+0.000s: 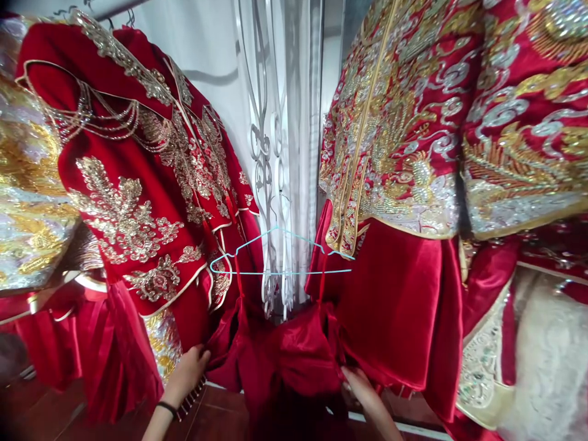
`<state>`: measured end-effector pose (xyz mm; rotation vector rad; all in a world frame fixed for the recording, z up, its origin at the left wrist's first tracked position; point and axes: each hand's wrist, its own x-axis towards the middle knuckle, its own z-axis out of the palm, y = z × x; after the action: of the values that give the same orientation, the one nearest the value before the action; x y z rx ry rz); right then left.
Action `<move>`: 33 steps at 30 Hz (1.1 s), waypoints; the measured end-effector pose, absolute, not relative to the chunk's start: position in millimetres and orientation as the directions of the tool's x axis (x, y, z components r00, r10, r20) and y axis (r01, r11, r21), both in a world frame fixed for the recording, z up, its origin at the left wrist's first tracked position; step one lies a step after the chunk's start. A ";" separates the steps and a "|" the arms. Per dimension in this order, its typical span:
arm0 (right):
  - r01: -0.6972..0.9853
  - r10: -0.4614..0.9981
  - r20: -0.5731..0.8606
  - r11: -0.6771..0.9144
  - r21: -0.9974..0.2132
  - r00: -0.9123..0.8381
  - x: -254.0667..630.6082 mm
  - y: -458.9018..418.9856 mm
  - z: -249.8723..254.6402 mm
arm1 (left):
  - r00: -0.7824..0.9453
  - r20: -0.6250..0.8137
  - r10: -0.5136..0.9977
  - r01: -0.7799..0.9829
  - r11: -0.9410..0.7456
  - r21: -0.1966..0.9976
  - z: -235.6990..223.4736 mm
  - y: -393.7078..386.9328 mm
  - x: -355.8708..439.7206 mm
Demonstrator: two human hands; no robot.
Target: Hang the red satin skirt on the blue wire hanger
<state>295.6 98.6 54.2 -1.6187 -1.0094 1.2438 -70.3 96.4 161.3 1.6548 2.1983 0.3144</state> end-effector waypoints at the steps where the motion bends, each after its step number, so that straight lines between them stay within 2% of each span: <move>1: 0.065 0.911 -0.353 -0.373 -0.925 0.213 300.6 95.8 53.9 | -0.251 -0.122 0.960 0.871 0.279 0.404 166.8 97.9 -77.8; 3: -0.029 0.873 -0.418 -0.425 -0.905 0.251 312.6 88.8 57.9 | -0.268 -0.045 0.962 0.845 0.257 0.469 180.4 102.3 -90.0; 5: -0.137 0.868 -0.416 -0.393 -0.909 0.272 324.3 80.9 69.4 | -0.293 -0.024 0.956 0.711 0.234 0.663 196.5 107.1 -95.3; 7: -0.249 0.880 -0.355 -0.284 -0.926 0.315 332.3 74.0 85.3 | -0.288 -0.114 0.951 0.371 0.220 0.902 212.4 110.6 -92.1; 8: -0.291 0.888 -0.299 -0.200 -0.935 0.349 334.2 71.5 92.9 | -0.258 -0.176 0.950 0.149 0.220 0.964 219.1 111.3 -87.4; 10: -0.342 0.893 -0.182 -0.034 -0.939 0.412 333.9 68.5 104.7 | -0.165 -0.241 0.956 -0.217 0.203 0.955 227.8 110.5 -73.3; 12: -0.406 0.898 -0.119 0.071 -0.911 0.424 329.4 67.6 111.0 | -0.074 -0.222 0.972 -0.384 0.178 0.906 229.4 107.6 -54.8; 15: -0.548 0.936 -0.093 0.116 -0.828 0.338 318.4 67.5 116.1 | 0.054 -0.147 0.988 -0.451 0.155 0.879 222.4 103.4 -24.5; 17: -0.568 0.951 -0.061 0.129 -0.813 0.303 310.5 68.3 122.1 | 0.045 -0.111 0.993 -0.480 0.119 0.869 216.8 102.5 -7.1; 24: -0.414 0.903 0.060 0.254 -0.874 0.426 298.6 96.5 160.6 | -0.254 0.046 0.966 -0.388 -0.145 0.910 213.9 114.8 -5.1; 29: -0.365 0.862 0.175 0.374 -0.853 0.476 322.4 139.9 183.8 | -0.407 0.178 0.896 -0.319 -0.322 0.891 223.4 145.0 -42.4; 33: -0.293 0.800 0.259 0.468 -0.834 0.541 346.9 177.6 199.3 | -0.459 0.272 0.846 -0.251 -0.418 0.873 238.7 175.2 -67.7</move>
<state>346.9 177.6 199.3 -0.8232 -0.7137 0.7447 -67.7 175.2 238.7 0.9584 1.0271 1.9435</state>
